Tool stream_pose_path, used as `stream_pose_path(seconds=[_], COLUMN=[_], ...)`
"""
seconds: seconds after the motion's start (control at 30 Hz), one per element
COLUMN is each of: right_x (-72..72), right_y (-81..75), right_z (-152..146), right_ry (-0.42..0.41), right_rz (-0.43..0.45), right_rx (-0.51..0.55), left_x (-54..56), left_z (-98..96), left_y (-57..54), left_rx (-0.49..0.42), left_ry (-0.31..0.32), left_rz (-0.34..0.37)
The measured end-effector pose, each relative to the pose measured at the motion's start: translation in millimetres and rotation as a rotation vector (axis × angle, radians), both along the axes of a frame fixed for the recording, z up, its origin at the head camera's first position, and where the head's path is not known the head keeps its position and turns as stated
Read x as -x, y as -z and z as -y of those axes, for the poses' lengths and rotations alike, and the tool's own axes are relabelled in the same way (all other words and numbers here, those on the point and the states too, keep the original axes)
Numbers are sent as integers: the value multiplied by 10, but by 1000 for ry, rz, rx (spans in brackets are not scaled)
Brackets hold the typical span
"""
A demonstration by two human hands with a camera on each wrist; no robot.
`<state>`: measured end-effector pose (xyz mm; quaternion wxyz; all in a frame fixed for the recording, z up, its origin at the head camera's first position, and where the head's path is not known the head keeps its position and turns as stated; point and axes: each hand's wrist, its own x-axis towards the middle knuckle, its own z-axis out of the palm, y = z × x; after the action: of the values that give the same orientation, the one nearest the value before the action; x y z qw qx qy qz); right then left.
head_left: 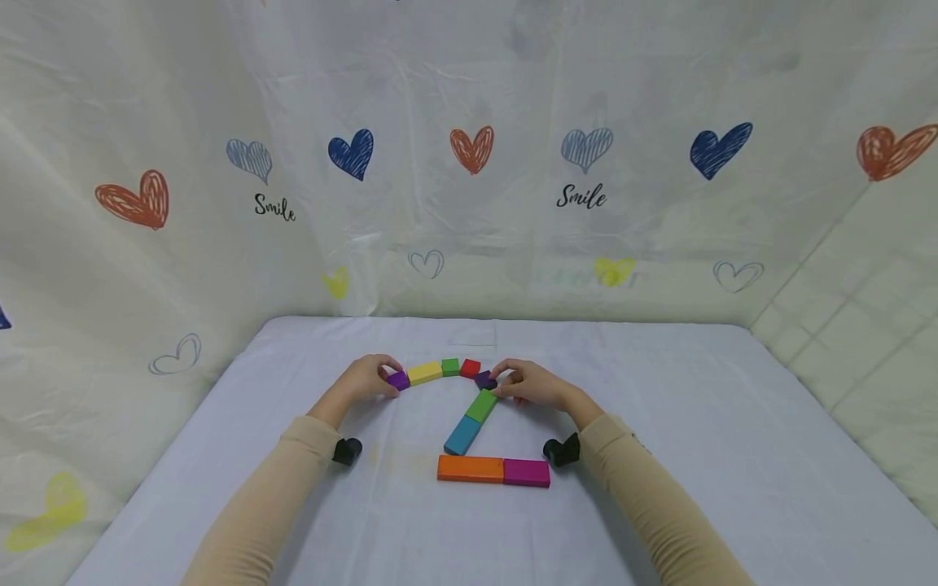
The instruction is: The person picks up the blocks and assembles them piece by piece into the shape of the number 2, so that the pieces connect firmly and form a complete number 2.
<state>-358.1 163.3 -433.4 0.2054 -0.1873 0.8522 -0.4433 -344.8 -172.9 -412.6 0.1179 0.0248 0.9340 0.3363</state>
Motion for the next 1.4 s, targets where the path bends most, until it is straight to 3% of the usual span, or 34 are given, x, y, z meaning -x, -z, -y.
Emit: stream_pose_path(seconds=[0.93,1.23,1.4], right_x=[-11,-26,-27], right_y=[-31,-38,-67], right_z=[9,-2,-19], right_ry=[-2,-21,-34], right_rz=[8,7,-9], right_rx=[3,10,-15], left_x=[0,7,-6], left_z=[7,55,94], left_y=[3,19,-6], left_rx=[17,17,17], left_ry=[1,26,-4], left_rz=[16,-9,-16])
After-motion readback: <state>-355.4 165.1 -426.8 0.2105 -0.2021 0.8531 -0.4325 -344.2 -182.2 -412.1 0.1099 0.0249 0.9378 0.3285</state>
